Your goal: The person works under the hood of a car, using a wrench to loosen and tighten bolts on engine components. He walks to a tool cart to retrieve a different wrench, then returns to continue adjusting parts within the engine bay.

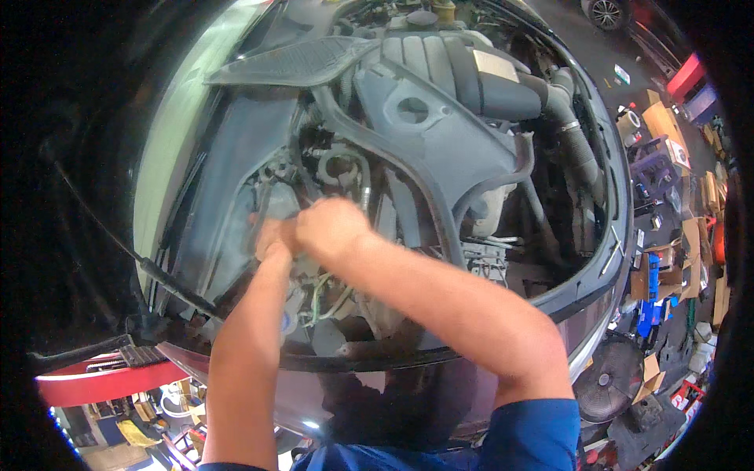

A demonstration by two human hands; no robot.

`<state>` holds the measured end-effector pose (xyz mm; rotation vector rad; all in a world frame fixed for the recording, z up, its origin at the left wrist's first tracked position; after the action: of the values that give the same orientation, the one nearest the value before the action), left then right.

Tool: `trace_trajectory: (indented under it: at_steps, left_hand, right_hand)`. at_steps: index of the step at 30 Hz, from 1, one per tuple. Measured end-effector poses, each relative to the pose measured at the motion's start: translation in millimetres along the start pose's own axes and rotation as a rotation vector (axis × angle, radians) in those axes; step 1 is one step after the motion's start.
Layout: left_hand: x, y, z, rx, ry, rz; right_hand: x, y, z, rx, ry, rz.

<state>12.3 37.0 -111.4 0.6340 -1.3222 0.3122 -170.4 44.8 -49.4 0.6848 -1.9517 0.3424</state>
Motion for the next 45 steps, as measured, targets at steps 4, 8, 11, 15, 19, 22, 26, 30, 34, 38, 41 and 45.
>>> trace_trajectory:
  at_steps: [4,8,11,15,19,22,26,30,34,38,41,45]
  left_hand:
    - [2.6,8.2,12.9,0.084,0.019,0.066]
    - [16.9,21.2,21.3,0.118,0.072,0.041]
    - [25.6,26.9,24.8,0.138,0.099,0.012]
    - [24.6,24.4,25.1,0.108,0.125,-0.043]
    - [16.4,15.8,21.5,0.096,0.002,-0.038]
    - [13.5,14.2,20.8,0.051,-0.022,-0.009]
    - [19.1,22.4,22.0,-0.011,0.02,0.129]
    - [26.0,25.5,25.4,0.009,0.002,0.045]
    - [27.9,24.1,23.7,-0.043,-0.026,0.048]
    - [26.4,24.6,13.5,-0.134,-0.071,0.108]
    - [25.3,24.3,10.5,-0.163,-0.084,0.159]
    - [36.9,23.8,1.3,-0.111,-0.028,-0.008]
  right_hand:
    - [18.8,0.8,11.7,0.084,0.098,0.005]
    - [8.0,13.2,-2.3,0.073,0.114,0.054]
    - [-9.7,28.8,-10.5,-0.025,0.143,0.214]
    - [-20.5,30.0,-16.7,-0.016,0.243,0.267]
    - [-21.7,47.5,-30.9,-0.105,0.231,0.282]
    - [-20.1,67.1,-33.4,-0.127,0.17,0.329]
    - [-12.1,96.8,-26.2,-0.11,0.135,0.312]
    - [1.8,123.8,-17.3,-0.066,0.117,0.288]
    - [10.0,143.2,-4.0,-0.049,0.093,0.194]
    - [15.3,148.0,5.8,-0.008,0.02,0.188]
    - [17.9,142.0,8.6,0.0,0.022,0.207]
    - [17.0,133.3,5.7,0.019,0.043,0.211]
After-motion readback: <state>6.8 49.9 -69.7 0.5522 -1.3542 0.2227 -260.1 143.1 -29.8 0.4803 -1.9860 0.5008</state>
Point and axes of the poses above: each hand's wrist, its own y-axis away from the middle knuckle, its own x-axis out of the back of the hand, z = x × y, the point moved 2 cm from there along -y, towards the middle knuckle, and after that the axes turned 5 degrees about -x, right-handed, at the moved point
